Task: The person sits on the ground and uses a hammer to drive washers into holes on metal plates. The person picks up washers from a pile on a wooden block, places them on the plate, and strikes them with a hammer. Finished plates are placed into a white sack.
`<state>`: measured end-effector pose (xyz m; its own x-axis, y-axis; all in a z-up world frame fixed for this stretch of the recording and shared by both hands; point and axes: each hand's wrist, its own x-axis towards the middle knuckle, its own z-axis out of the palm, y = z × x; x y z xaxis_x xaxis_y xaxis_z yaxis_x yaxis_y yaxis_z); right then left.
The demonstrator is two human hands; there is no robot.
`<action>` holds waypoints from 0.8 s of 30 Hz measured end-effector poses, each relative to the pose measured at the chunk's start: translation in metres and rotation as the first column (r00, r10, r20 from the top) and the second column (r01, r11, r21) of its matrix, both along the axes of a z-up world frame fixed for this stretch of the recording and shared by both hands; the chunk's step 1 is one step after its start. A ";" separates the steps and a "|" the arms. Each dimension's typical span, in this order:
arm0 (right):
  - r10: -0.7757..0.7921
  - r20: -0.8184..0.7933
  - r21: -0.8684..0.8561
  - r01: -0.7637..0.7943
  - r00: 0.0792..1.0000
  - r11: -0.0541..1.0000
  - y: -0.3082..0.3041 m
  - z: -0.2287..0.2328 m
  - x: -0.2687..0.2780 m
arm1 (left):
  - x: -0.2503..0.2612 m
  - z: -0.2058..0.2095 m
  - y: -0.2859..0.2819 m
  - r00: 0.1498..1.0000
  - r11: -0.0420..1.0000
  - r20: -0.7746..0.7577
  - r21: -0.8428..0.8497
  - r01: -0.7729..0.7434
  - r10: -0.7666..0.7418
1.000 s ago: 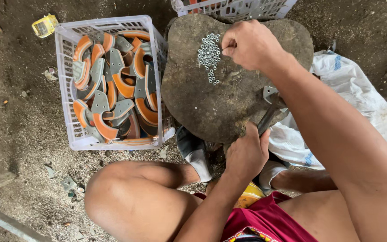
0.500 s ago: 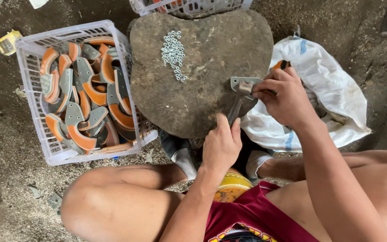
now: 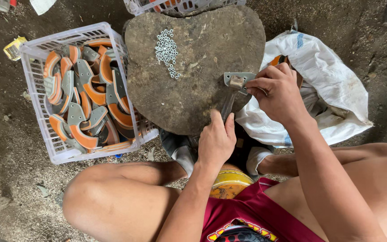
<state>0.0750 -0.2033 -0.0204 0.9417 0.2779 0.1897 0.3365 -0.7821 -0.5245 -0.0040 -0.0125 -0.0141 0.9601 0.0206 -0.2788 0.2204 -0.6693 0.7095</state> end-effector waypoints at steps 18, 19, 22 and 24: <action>-0.166 -0.522 0.209 0.314 0.837 0.926 -0.012 0.009 0.001 | 0.002 0.005 0.002 1.000 1.000 -0.002 0.002 0.012 -0.012; -0.152 -0.717 0.217 0.424 0.681 0.879 -0.012 0.009 0.001 | 0.004 0.009 0.002 1.000 1.000 0.004 0.005 0.019 -0.019; -0.180 -0.757 0.194 0.479 0.628 0.856 -0.008 0.008 0.004 | 0.010 0.027 0.005 0.999 0.999 -0.021 -0.030 0.027 -0.027; -0.193 -0.757 0.198 0.501 0.624 0.842 -0.006 0.008 0.005 | 0.011 0.044 0.009 0.999 0.999 -0.002 -0.018 0.045 -0.045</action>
<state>0.0801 -0.2092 -0.0125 0.8405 -0.0435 -0.5400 -0.4967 -0.4598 -0.7361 0.0070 -0.0039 0.0295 0.9593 -0.0277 -0.2809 0.1919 -0.6659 0.7209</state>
